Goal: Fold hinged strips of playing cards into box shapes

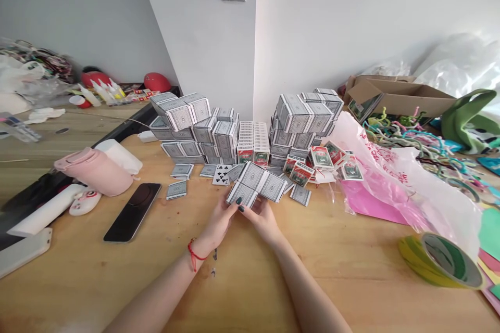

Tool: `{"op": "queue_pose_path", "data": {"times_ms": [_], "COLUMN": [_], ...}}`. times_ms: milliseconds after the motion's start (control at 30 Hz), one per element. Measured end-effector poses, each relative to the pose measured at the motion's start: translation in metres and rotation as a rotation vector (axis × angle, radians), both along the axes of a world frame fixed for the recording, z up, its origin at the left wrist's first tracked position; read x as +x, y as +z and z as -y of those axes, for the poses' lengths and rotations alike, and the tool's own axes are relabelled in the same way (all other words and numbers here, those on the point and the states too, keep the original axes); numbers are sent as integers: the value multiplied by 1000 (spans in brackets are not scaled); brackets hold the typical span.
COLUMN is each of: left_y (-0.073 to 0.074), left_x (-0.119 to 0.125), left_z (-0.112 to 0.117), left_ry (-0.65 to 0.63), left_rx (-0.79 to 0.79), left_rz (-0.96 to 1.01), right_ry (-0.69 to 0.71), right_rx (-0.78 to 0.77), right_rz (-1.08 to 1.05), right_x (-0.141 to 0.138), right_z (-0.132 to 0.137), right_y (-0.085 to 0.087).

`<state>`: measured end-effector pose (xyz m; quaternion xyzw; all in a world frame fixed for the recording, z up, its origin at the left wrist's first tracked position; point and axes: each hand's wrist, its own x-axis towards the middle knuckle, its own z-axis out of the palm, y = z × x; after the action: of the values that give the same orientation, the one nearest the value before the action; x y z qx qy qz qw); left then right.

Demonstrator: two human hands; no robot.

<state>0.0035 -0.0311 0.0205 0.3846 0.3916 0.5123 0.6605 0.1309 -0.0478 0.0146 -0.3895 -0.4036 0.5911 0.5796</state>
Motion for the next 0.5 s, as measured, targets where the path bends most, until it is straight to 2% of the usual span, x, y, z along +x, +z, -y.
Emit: {"op": "queue_pose_path", "data": {"times_ms": [100,167,233,367,400,500], "left_y": [0,3,6,12,13,14], "left_x": [-1,-4,-10,-29,-34,-42], "left_z": [-1,-5,-11,-26,-29,-33], "left_ry": [40,76,121,319,330,184], "left_rx": [71,76,52,-21,-31,-69], "left_rz": [-55,-25,44,123,133,102], "right_ry": [100,179,193,6,-36,-160], "right_rx": [11,0,-51,-167,-170,-105], "right_rz": [30,14,-51,-236,-250,-185], "right_x": [5,9,12,14,15,22], "right_z": [0,-1,-1,-5,-6,-8], "right_y": [2,1,-3,-12,-13,-11]}}
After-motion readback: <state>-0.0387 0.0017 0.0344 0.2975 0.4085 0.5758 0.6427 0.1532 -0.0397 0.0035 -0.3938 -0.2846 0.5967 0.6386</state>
